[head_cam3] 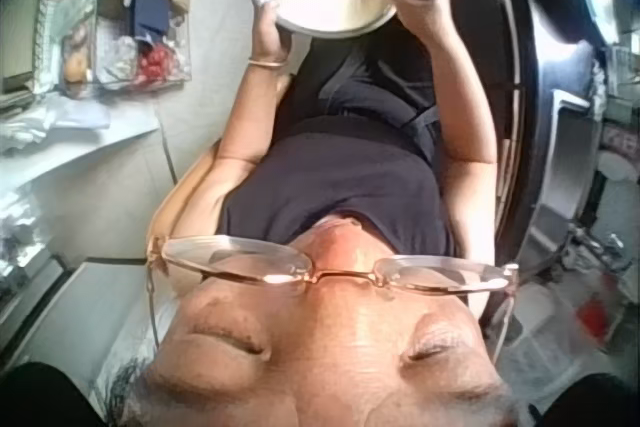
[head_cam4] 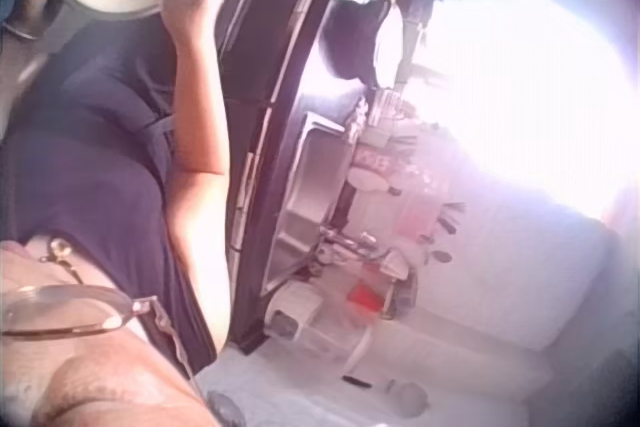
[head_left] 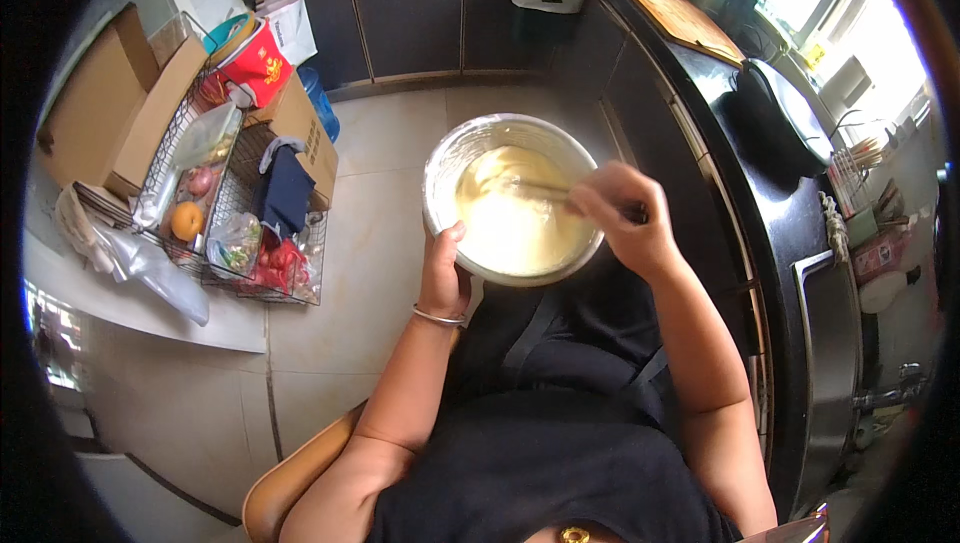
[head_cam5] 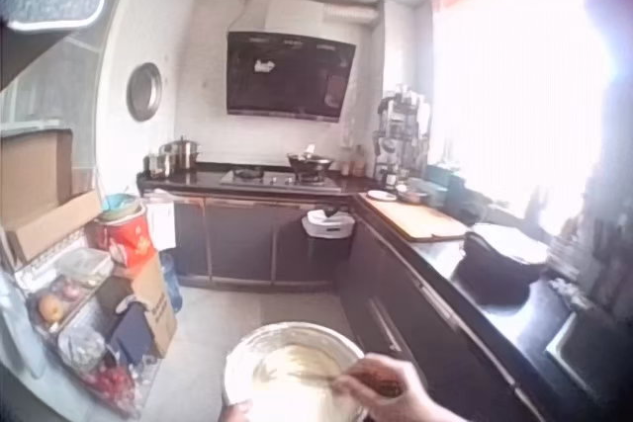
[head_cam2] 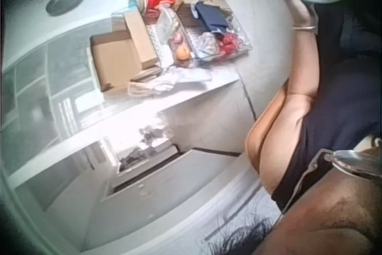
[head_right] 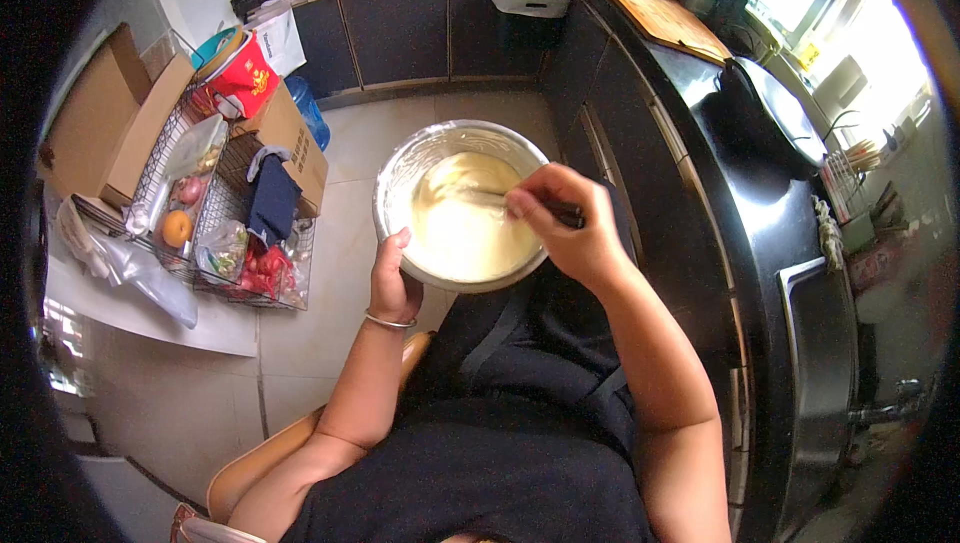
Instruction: The person stirs a pale yellow batter in a metal bowl using chopsticks. They then walk to the refrigerator, open it, and remove a plastic bag containing shrimp.
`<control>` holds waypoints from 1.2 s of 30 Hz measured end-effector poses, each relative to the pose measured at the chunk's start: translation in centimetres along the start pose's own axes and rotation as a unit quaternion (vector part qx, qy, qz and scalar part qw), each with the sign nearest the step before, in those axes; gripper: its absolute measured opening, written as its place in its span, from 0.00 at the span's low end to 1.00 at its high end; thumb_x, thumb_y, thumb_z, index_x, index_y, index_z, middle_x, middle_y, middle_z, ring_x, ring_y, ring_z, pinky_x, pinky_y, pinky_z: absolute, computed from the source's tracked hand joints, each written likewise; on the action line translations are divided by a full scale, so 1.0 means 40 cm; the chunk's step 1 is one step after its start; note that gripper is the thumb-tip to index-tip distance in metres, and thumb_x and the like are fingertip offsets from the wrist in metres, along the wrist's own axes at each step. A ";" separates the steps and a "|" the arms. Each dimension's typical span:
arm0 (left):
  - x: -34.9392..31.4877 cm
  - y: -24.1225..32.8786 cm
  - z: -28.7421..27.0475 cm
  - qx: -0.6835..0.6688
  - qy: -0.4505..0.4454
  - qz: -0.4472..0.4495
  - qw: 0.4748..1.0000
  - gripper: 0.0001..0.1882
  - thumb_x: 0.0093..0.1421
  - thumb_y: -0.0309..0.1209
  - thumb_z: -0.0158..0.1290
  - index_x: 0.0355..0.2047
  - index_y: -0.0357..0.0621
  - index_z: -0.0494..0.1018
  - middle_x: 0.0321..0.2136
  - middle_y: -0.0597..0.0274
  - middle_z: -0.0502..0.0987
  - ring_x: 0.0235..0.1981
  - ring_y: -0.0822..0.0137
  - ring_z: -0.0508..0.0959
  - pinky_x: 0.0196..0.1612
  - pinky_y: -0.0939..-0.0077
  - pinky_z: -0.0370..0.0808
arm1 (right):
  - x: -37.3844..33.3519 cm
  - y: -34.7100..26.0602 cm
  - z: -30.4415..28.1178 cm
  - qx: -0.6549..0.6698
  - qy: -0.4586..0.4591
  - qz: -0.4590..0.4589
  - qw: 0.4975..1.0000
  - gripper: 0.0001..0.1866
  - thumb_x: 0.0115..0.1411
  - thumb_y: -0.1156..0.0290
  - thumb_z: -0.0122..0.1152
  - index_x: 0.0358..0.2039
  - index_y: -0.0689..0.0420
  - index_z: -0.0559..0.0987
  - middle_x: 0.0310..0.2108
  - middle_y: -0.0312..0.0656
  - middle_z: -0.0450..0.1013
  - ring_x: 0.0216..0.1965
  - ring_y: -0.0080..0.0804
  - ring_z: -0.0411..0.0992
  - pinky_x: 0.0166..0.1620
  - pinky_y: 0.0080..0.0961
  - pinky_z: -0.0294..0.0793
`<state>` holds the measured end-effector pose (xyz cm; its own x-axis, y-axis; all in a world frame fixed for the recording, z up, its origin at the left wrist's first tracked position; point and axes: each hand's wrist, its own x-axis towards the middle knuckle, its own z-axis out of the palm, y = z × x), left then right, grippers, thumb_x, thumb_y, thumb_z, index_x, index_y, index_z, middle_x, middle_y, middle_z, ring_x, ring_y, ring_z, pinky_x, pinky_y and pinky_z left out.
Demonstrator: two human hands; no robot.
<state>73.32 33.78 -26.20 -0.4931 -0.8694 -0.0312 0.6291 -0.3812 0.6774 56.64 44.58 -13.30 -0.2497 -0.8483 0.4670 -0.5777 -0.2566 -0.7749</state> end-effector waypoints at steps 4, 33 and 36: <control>-0.012 0.038 0.011 -0.028 0.025 -0.022 0.999 0.24 0.56 0.36 0.42 0.49 0.33 0.59 0.46 0.54 0.67 0.48 0.62 0.67 0.52 0.69 0.61 | 0.023 -0.033 -0.090 0.117 -0.057 0.250 0.960 0.07 0.54 0.72 0.57 0.25 0.63 0.74 0.21 0.39 0.72 0.21 0.24 0.73 0.23 0.15 0.73; 0.824 -0.132 0.294 0.009 0.055 -0.125 0.991 0.23 0.53 0.32 0.45 0.49 0.34 0.61 0.45 0.55 0.68 0.48 0.62 0.67 0.52 0.67 0.62 | 0.631 0.454 -0.392 0.190 0.214 0.346 0.893 0.09 0.56 0.73 0.53 0.22 0.64 0.73 0.20 0.39 0.70 0.21 0.25 0.71 0.26 0.20 0.75; 0.885 -0.144 0.438 0.034 0.038 -0.127 0.991 0.27 0.52 0.29 0.45 0.52 0.33 0.57 0.47 0.55 0.65 0.50 0.62 0.65 0.54 0.68 0.60 | 0.681 0.471 -0.391 0.076 0.237 0.255 0.934 0.07 0.55 0.74 0.54 0.23 0.64 0.73 0.20 0.35 0.69 0.23 0.20 0.68 0.25 0.17 0.69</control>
<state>41.70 10.70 -18.32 -0.5814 -0.7706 -0.2610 0.4470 -0.5706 0.6889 26.79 23.90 -8.53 -0.7997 -0.5863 0.1292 -0.1819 0.0315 -0.9828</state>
